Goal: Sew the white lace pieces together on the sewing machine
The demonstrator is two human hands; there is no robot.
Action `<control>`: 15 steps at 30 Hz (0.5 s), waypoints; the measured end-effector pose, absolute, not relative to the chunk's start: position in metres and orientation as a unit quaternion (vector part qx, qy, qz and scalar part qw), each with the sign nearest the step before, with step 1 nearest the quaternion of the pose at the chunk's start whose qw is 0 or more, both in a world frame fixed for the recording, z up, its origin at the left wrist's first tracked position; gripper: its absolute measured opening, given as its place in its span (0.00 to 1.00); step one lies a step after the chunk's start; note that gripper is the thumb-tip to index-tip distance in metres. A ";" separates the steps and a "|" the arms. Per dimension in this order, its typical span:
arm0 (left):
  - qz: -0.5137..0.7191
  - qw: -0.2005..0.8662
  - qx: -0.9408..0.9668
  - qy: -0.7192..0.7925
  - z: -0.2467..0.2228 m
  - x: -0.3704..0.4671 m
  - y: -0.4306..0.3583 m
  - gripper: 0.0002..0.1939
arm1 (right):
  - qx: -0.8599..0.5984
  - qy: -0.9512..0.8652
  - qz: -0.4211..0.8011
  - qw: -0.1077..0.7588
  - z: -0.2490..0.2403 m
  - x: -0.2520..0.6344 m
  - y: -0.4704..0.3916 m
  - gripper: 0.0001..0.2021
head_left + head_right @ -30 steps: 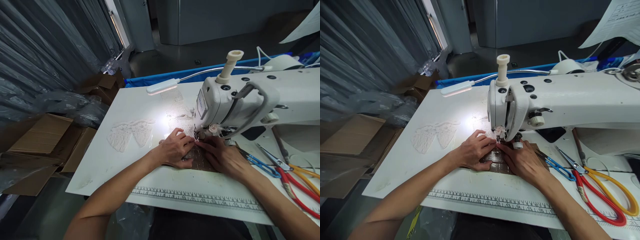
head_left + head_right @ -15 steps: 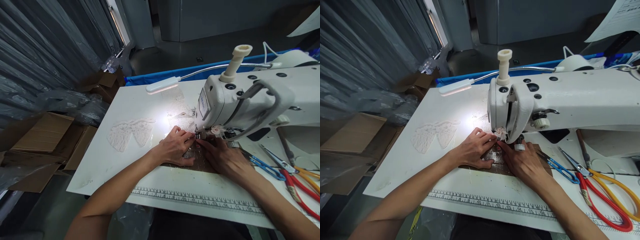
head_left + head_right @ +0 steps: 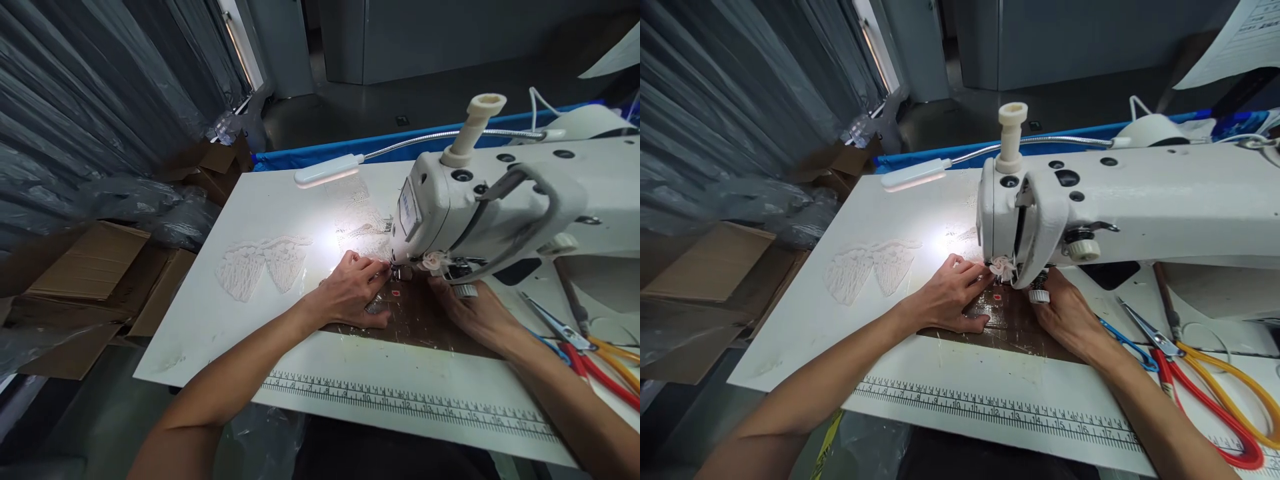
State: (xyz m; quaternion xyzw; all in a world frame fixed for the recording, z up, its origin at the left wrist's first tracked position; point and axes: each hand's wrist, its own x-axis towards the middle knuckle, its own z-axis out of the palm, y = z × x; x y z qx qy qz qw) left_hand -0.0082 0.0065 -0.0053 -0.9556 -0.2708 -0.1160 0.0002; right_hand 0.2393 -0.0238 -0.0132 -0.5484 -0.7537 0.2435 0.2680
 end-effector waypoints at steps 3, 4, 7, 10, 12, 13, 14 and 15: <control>-0.107 0.000 -0.955 -0.276 -0.005 -0.008 0.007 0.32 | -0.538 -0.770 0.234 0.253 -0.010 0.235 -0.032 0.22; -0.104 -0.003 -0.955 -0.277 -0.004 -0.009 0.007 0.33 | -0.540 -0.772 0.226 0.249 -0.010 0.234 -0.034 0.22; -0.099 -0.014 -0.955 -0.279 -0.003 -0.009 0.007 0.33 | -0.551 -0.774 0.195 0.244 -0.013 0.234 -0.036 0.20; -0.102 -0.027 -0.953 -0.283 -0.002 -0.010 0.008 0.33 | -0.541 -0.789 0.154 0.248 -0.018 0.235 -0.035 0.18; -0.104 -0.039 -0.952 -0.285 -0.003 -0.011 0.010 0.32 | -0.531 -0.803 0.126 0.241 -0.023 0.236 -0.035 0.18; -0.104 -0.044 -0.952 -0.285 -0.003 -0.011 0.013 0.32 | -0.528 -0.810 0.112 0.231 -0.025 0.236 -0.035 0.19; -0.105 -0.047 -0.952 -0.284 -0.004 -0.011 0.015 0.31 | -0.525 -0.816 0.099 0.219 -0.028 0.237 -0.035 0.20; -0.104 -0.049 -0.953 -0.281 -0.004 -0.012 0.018 0.30 | -0.522 -0.823 0.084 0.207 -0.031 0.237 -0.035 0.21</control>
